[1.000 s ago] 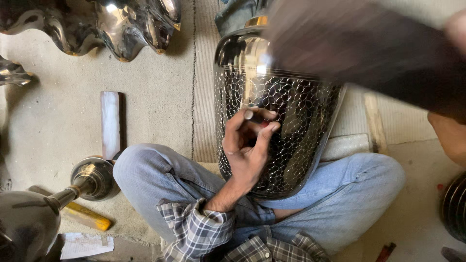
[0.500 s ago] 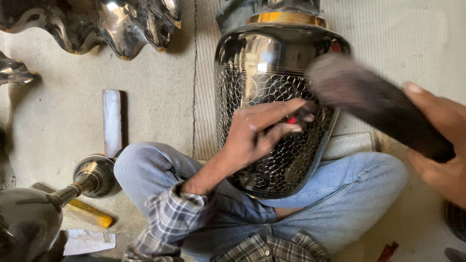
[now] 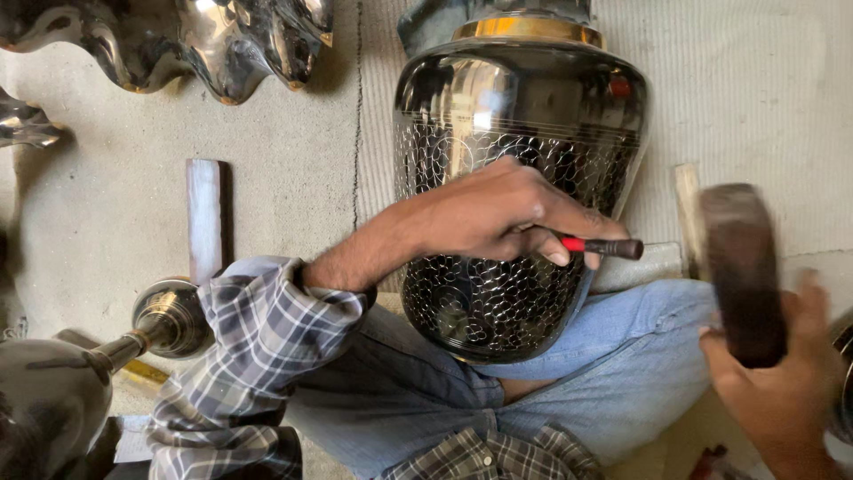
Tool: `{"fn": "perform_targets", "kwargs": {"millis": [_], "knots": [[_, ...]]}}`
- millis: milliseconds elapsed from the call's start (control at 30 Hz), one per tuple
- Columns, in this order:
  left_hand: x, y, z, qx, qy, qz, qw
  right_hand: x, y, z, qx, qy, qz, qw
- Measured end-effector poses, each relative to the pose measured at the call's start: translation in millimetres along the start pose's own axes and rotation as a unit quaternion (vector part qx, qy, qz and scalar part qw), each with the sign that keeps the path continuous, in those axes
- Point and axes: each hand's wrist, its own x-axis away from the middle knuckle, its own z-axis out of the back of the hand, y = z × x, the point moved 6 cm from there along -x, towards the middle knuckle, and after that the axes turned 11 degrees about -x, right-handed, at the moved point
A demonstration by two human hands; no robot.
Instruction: The person sits cross-legged on the floor and uses a hammer and a small punch to create a textured pattern on a large metal vase. They repeatedly strike the punch against the vase surface to form a decorative design.
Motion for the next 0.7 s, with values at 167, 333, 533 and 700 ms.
{"fn": "perform_targets", "kwargs": {"millis": [167,333,533,700], "knots": [[-2,6,3,0.048,-0.036,-0.042,0.997,28,27,4,-0.128,0.055,-0.052,0.989],[0,1,2,-0.002,-0.037,0.003,0.999,8,10,2,-0.029,0.014,0.027,0.999],[26,5,6,-0.009,0.178,0.056,0.982,-11,-15,-7,0.102,-0.021,0.122,0.987],[55,-3,-5,0.037,0.269,0.161,0.949,-21,-5,-2,0.111,-0.028,0.161,0.98]]}}
